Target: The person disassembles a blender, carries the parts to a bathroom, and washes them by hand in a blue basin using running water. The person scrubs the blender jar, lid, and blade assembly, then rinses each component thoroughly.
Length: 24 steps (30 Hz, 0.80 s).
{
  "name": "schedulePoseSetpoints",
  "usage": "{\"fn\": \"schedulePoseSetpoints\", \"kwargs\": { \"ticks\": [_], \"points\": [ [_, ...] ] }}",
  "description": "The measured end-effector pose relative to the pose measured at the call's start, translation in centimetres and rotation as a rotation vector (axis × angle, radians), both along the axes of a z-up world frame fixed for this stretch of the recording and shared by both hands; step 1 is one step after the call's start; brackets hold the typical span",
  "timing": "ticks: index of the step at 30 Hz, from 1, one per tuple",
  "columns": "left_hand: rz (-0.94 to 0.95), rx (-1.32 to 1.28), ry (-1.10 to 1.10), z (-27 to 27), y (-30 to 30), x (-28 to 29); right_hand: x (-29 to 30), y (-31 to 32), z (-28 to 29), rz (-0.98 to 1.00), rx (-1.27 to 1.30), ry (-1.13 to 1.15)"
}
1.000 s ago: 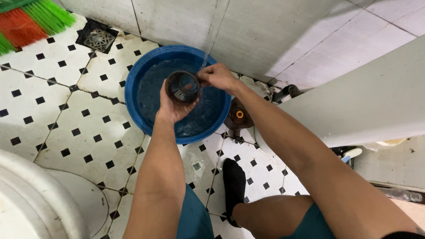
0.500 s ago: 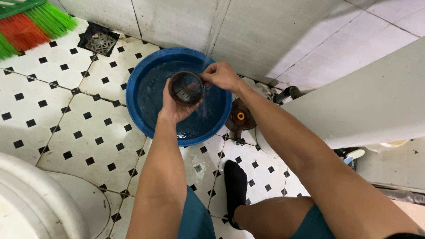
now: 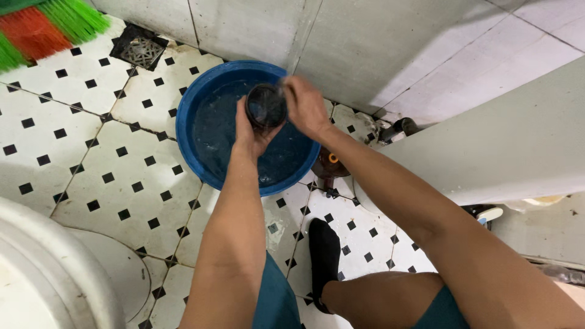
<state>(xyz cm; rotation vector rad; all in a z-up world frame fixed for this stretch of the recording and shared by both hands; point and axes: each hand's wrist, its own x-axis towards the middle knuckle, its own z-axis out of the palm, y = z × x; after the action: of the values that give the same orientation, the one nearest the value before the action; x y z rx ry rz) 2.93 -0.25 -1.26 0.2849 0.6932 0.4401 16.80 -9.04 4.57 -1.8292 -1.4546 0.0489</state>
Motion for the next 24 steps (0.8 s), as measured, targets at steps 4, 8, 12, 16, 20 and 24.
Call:
{"fn": "schedulePoseSetpoints", "kwargs": {
  "ticks": [4, 8, 12, 16, 20, 24],
  "points": [
    [0.008, 0.113, -0.020, -1.0, 0.2, 1.4, -3.0, 0.1, 1.4, 0.314, -0.237, 0.162],
    [-0.016, 0.073, -0.149, -1.4, 0.6, 2.5, -3.1, 0.3, 1.2, 0.309, -0.467, 0.093],
    [0.004, 0.110, -0.163, -1.2, 0.2, 3.9, -2.1, 0.6, 0.4, 0.103, -0.441, 0.038],
    [0.145, 0.067, 0.143, -1.0, 0.0, 3.3, -2.6, 1.3, -0.8, -0.010, -0.405, 0.490],
    [0.148, 0.059, 0.106, -0.7, 0.6, 3.1, -1.7, -0.4, -1.5, 0.348, -0.367, 0.168],
    [0.121, 0.087, 0.421, -0.3, 0.4, 2.9, -1.1, -1.8, -2.2, 0.423, -0.304, -0.466]
  ]
}}
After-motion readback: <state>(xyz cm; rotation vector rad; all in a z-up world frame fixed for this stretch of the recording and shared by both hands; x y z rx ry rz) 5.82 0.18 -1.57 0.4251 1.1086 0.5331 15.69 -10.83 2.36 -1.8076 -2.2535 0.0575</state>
